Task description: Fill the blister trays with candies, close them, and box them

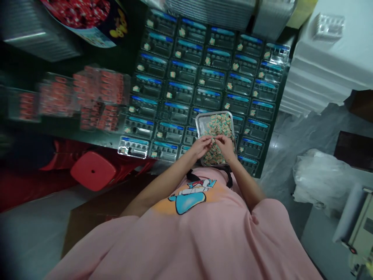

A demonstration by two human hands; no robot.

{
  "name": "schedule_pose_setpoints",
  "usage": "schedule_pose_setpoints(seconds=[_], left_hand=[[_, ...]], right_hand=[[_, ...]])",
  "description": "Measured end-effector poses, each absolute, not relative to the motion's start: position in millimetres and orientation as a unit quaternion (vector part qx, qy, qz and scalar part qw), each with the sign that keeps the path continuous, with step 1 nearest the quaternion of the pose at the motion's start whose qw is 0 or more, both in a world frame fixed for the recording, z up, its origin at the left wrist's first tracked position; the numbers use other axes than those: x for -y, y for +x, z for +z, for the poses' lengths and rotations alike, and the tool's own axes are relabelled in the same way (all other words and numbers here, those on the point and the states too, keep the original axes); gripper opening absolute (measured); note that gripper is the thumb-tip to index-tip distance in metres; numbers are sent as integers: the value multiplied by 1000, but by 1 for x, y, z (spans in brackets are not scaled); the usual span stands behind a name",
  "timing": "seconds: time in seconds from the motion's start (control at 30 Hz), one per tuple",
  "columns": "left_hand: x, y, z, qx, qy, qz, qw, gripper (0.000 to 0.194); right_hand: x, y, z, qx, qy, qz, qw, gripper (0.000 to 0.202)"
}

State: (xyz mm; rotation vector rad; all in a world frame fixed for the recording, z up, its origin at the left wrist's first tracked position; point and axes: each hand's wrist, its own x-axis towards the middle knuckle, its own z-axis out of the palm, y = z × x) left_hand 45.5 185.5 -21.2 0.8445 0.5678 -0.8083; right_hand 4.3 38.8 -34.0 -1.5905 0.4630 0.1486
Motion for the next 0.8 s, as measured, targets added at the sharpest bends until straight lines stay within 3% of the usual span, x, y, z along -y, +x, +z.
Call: schedule_pose_setpoints(seconds=[0.17,0.37,0.5,0.63,0.8], left_hand=[[-185,45,-23,-286,413,-352,790,14],[-192,50,-18,-324,338,-381,797,20],[-195,49,-9,-322,264,-416,809,25],[-198,48,-1,-320,236,-429,811,31],[-203,49,1,-330,226,-418,816,29]], right_hand=[[-35,5,-36,-174,-740,88,643,25],[-7,40,-38,-77,-899,31,429,24],[3,65,-44,20,-932,80,354,29],[7,78,-48,67,-934,103,336,24],[4,74,-44,28,-916,68,393,18]])
